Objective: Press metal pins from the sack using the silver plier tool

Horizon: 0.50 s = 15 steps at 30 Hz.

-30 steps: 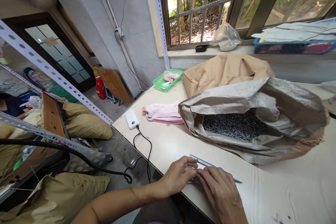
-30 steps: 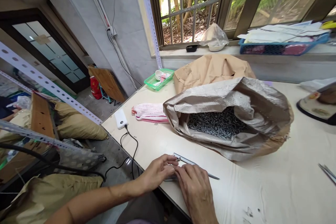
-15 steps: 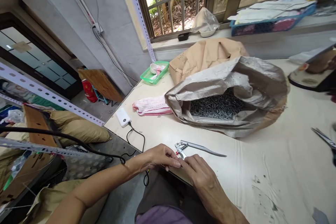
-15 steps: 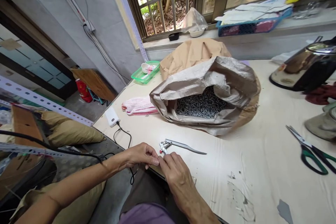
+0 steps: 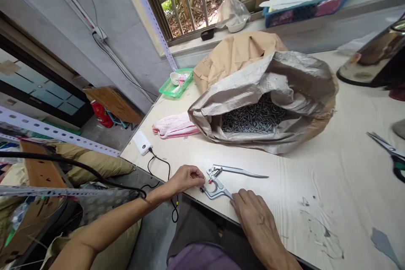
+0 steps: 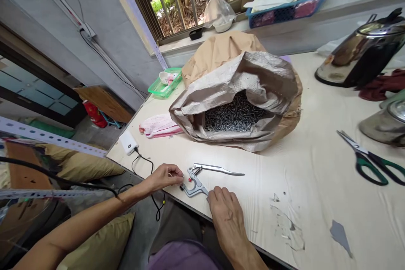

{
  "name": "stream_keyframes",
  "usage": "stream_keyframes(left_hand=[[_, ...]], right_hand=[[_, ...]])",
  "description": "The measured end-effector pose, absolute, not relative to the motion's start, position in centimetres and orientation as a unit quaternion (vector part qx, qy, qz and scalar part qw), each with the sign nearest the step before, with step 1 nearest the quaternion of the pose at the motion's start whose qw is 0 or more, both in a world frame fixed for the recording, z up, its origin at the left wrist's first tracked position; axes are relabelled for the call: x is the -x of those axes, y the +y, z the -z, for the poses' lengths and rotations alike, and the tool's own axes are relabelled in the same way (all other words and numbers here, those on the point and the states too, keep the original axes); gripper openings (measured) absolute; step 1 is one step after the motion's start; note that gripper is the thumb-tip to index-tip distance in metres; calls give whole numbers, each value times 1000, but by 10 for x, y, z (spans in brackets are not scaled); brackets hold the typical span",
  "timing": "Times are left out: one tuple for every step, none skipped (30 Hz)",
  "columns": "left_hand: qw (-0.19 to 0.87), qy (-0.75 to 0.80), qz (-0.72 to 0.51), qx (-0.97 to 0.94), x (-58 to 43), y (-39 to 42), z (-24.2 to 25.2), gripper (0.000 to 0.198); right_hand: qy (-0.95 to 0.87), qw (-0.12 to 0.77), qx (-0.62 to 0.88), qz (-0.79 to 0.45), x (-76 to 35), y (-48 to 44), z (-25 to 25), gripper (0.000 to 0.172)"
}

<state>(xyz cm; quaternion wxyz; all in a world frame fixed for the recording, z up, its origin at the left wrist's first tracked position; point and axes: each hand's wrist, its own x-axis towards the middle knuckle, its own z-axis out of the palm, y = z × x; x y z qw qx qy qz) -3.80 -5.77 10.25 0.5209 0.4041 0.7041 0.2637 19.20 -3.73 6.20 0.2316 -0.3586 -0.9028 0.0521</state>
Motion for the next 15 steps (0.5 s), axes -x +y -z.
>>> stream_keyframes(left_hand=[[513,714,-254,-402,37,-58,-101,28],[512,721,-247,-397,36,-59,-99,28],[517,724,-243,-387,34,-60,-97,29],[525,725,-242,-374,32,-62,-94,30],[532,726,-244,-361,29,-63,-92,32],[536,728,-247,-349,26,-65,-89,33],[537,731,-250,-339,23,-67,-87,34],[537,735,-250,-330,20,-69,-85,34],[537,739,-248,-323,17,-70,-84,34],[538,742,-244,-317,15,-71,-84,34],[542,742,-240,-312,13,-72,-84,33],[548,740,-237,-309,12,-73,-84,32],[553,738,-235,-307,12,-73,-84,31],[557,736,-233,-306,11,-73,-85,30],[558,736,-232,-305,11,-73,-85,29]], right_hand=[[-903,235,354,-56,-194,-37,-61,24],[-904,239,350,-57,-197,-37,-62,24],[-906,241,345,-55,-199,-35,-63,25],[-908,240,339,-53,-201,-34,-65,26],[-911,239,332,-49,-203,-33,-67,28],[-914,239,326,-44,-205,-32,-68,28],[-916,236,323,-40,-207,-31,-70,27],[-917,235,320,-35,-208,-31,-70,26],[-918,234,320,-32,-208,-31,-70,24],[-917,233,321,-29,-209,-31,-70,23],[-917,232,322,-29,-209,-32,-69,22],[-917,231,324,-31,-209,-33,-68,22],[-916,231,325,-34,-209,-33,-68,22],[-915,231,327,-38,-208,-34,-67,22],[-915,232,329,-43,-208,-35,-66,22]])
